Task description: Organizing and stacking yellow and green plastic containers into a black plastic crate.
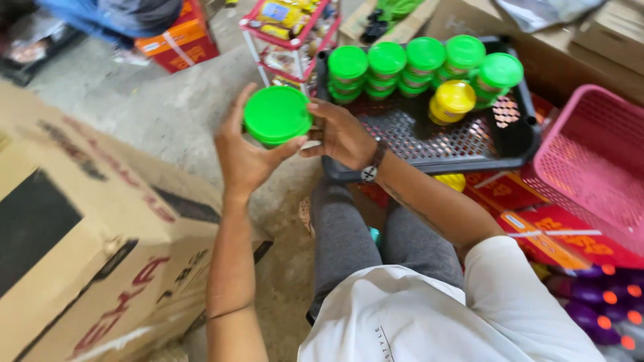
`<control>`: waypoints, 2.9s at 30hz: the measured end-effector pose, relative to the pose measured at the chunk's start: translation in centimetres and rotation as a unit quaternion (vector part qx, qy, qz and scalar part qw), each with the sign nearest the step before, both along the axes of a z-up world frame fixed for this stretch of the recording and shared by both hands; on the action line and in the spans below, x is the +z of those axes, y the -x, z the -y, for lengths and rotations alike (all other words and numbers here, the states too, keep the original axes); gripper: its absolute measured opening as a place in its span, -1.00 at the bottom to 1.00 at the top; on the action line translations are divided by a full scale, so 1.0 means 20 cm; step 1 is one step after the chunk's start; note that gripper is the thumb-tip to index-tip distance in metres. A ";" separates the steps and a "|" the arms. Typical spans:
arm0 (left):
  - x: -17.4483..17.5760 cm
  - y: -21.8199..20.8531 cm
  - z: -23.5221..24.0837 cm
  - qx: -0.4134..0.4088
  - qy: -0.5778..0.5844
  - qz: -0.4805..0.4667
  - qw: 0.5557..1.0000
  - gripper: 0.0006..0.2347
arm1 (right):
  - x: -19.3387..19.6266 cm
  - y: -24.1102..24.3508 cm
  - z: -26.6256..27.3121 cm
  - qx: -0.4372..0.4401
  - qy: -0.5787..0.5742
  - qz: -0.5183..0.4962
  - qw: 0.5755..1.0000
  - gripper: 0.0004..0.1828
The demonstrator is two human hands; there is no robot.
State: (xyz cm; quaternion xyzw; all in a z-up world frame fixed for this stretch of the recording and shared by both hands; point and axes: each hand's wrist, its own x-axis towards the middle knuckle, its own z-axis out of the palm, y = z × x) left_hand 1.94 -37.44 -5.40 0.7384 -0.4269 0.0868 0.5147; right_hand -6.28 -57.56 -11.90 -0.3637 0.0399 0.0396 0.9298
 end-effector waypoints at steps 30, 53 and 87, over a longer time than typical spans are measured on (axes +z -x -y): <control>-1.36 0.25 1.33 -0.057 -0.210 -0.112 0.970 -0.33 | -1.55 0.42 0.99 -0.284 0.218 -0.212 0.909 -0.22; -2.44 0.00 1.18 -0.041 0.261 -0.733 0.627 -0.59 | -1.66 0.27 0.76 -0.200 0.413 0.067 0.886 -0.01; -2.82 -0.34 1.33 -0.015 0.386 -0.789 0.477 -0.84 | -1.47 0.31 0.70 -0.338 0.570 -0.106 0.741 -0.48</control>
